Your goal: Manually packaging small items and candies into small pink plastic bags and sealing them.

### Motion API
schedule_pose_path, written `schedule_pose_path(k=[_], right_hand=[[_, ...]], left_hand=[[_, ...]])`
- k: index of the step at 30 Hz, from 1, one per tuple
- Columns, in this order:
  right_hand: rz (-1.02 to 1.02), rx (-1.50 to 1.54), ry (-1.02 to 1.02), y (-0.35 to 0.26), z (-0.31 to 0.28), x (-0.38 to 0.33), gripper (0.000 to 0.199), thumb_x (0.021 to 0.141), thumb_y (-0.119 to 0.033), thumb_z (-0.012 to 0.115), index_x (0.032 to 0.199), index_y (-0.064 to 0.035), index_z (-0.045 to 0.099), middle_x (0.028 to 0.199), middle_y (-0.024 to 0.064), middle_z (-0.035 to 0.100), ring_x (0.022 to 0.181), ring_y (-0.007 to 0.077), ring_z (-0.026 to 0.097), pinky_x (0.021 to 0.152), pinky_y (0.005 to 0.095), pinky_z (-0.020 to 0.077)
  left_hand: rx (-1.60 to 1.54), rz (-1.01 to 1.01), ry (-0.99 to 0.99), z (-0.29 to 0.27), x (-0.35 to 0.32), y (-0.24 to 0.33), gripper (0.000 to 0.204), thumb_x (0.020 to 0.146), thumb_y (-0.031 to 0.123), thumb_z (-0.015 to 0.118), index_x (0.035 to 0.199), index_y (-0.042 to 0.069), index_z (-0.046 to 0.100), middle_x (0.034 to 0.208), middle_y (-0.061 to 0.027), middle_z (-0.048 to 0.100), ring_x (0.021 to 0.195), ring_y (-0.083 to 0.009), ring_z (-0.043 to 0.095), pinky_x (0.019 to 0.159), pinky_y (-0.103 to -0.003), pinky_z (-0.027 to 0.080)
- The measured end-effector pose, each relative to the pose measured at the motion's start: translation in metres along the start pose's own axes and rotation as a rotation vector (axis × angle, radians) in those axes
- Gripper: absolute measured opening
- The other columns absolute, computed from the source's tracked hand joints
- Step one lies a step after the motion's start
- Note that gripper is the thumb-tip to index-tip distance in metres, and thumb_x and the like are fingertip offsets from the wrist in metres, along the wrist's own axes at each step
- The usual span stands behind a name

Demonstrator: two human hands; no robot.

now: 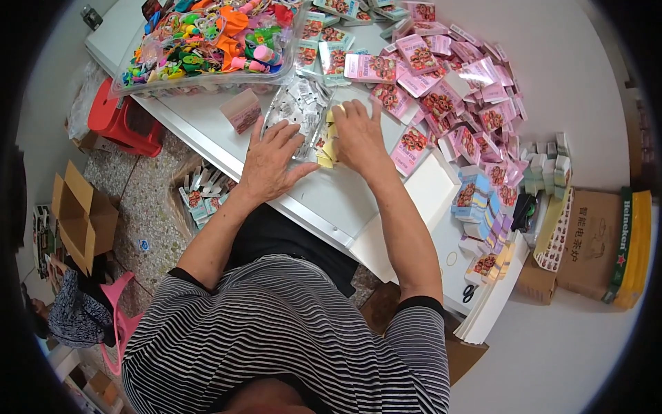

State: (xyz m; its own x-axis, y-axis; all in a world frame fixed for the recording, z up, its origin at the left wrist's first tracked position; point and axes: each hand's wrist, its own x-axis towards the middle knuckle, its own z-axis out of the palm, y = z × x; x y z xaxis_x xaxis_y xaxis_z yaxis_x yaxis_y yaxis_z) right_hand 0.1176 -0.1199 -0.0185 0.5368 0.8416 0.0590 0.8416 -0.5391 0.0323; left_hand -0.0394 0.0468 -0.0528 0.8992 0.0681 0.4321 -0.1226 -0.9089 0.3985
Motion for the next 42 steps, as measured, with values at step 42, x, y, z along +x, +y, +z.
schedule_pose_path(k=[42], right_hand=[[0.014,0.400,0.191,0.031,-0.004,-0.001,0.035,0.082,-0.016,0.078,0.114,-0.0067,0.069,0.118,0.0156,0.070,0.109,0.0321,0.067,0.095,0.0416,0.0520]], left_hand=[[-0.012,-0.006,0.005,0.001,0.001,0.003,0.060,0.089,0.053,0.070,0.121,0.002,0.067,0.132,-0.0155,0.062,0.131,-0.0324,0.053,0.121,-0.060,0.022]])
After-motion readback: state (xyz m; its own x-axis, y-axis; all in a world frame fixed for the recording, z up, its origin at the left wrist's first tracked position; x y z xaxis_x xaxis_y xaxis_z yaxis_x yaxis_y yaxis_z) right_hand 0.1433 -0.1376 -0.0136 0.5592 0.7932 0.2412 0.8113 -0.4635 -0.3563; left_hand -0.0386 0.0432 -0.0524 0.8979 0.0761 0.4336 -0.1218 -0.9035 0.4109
